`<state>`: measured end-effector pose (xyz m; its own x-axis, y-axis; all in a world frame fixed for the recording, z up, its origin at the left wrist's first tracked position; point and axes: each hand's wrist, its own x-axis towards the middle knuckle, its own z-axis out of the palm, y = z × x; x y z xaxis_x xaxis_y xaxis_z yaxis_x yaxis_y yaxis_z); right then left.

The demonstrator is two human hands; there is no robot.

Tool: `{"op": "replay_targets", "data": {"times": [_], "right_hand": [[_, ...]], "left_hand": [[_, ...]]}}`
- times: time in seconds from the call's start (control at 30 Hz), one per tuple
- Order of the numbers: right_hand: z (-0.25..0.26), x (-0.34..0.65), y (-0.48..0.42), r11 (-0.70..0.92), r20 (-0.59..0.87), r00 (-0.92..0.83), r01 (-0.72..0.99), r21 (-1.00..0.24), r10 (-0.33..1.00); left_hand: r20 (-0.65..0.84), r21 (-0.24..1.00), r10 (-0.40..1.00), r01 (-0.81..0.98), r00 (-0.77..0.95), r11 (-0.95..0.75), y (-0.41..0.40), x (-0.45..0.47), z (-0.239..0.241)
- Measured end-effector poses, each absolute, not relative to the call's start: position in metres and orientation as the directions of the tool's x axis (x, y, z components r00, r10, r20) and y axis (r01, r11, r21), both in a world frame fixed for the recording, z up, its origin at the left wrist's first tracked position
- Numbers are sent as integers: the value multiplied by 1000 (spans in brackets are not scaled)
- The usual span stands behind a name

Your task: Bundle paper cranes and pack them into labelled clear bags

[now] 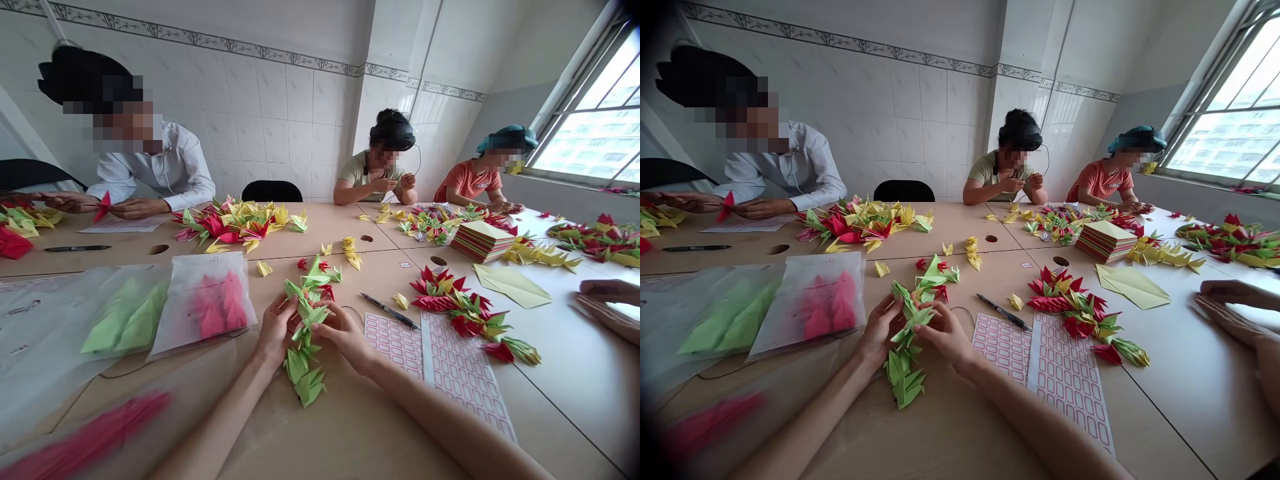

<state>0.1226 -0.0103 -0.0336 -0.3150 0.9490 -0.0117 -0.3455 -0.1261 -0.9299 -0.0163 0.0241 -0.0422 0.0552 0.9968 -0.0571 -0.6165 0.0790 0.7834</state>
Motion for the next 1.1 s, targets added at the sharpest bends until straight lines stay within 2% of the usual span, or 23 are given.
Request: {"op": "replay_targets", "data": {"times": [0.1,0.2,0.37,0.73,0.93,1.1], "right_hand": [[-35,122,-8,-135,-24,-275,-393,-910,961],[-36,122,-7,-166,-26,-325,-411,-896,945],[-39,121,-7,-119,-2,-293,-382,-916,956],[-38,122,-5,-176,-47,-329,-375,-910,943],[-36,121,-7,-55,61,-308,-357,-933,949],[-33,124,-6,-59,54,-337,-317,-947,940]], "left_hand": [[-67,791,997,-607,38,76,24,-16,-41],[-79,801,996,-592,41,88,22,-15,-40],[-94,808,995,-581,41,101,18,-12,-37],[-74,796,997,-603,-3,58,17,-9,-34],[-30,810,999,-585,11,31,12,-6,-28],[17,812,1000,-584,-14,-22,16,-9,-28]]}}
